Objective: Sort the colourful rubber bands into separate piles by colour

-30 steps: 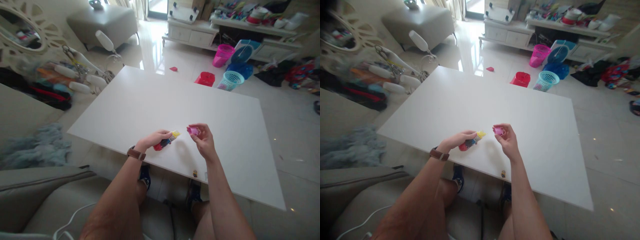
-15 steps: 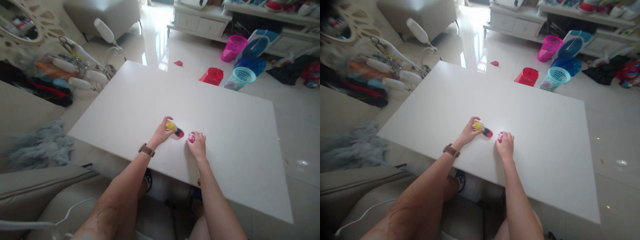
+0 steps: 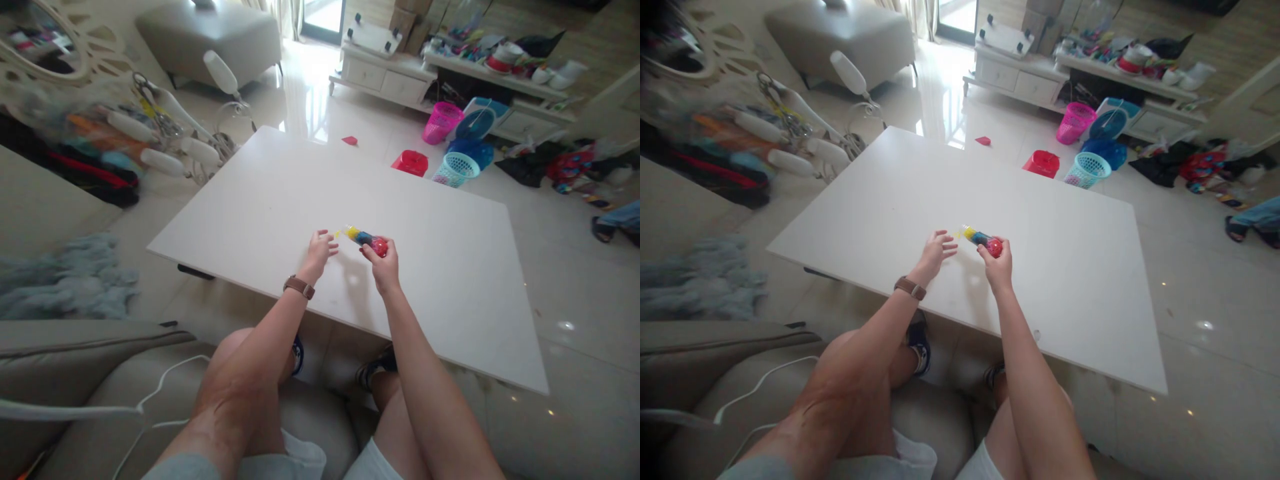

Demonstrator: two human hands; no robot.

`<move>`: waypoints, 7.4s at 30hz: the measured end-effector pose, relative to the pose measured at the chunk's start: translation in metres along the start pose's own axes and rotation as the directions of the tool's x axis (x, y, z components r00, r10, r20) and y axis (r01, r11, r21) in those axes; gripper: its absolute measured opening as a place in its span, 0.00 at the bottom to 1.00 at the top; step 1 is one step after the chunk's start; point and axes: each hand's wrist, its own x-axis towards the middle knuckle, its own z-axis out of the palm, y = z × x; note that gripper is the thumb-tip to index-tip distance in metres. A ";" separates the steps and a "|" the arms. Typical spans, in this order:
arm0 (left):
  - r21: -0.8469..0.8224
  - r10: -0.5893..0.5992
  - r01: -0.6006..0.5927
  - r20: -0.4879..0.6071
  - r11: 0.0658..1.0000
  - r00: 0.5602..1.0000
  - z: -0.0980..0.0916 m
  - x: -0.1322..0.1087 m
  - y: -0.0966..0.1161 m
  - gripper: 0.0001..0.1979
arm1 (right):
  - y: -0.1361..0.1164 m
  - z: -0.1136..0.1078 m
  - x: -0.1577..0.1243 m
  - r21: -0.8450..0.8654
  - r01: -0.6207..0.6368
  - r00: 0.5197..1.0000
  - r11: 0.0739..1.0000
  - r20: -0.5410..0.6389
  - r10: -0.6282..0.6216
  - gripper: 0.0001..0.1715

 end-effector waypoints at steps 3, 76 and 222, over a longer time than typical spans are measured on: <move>0.342 0.162 -0.117 -0.104 0.932 0.981 -0.016 0.017 0.017 0.12 | 0.003 -0.008 0.007 -0.017 -0.087 0.992 0.996 -0.099 0.084 0.28; -0.241 -0.288 0.360 0.286 0.901 0.914 -0.019 0.019 0.020 0.06 | -0.027 0.038 0.013 0.033 0.035 0.999 0.999 -0.035 -0.034 0.30; 0.456 0.432 -0.653 0.501 0.605 0.750 -0.008 -0.001 0.024 0.17 | -0.062 0.024 0.005 -0.184 0.333 0.933 0.925 0.208 -0.295 0.32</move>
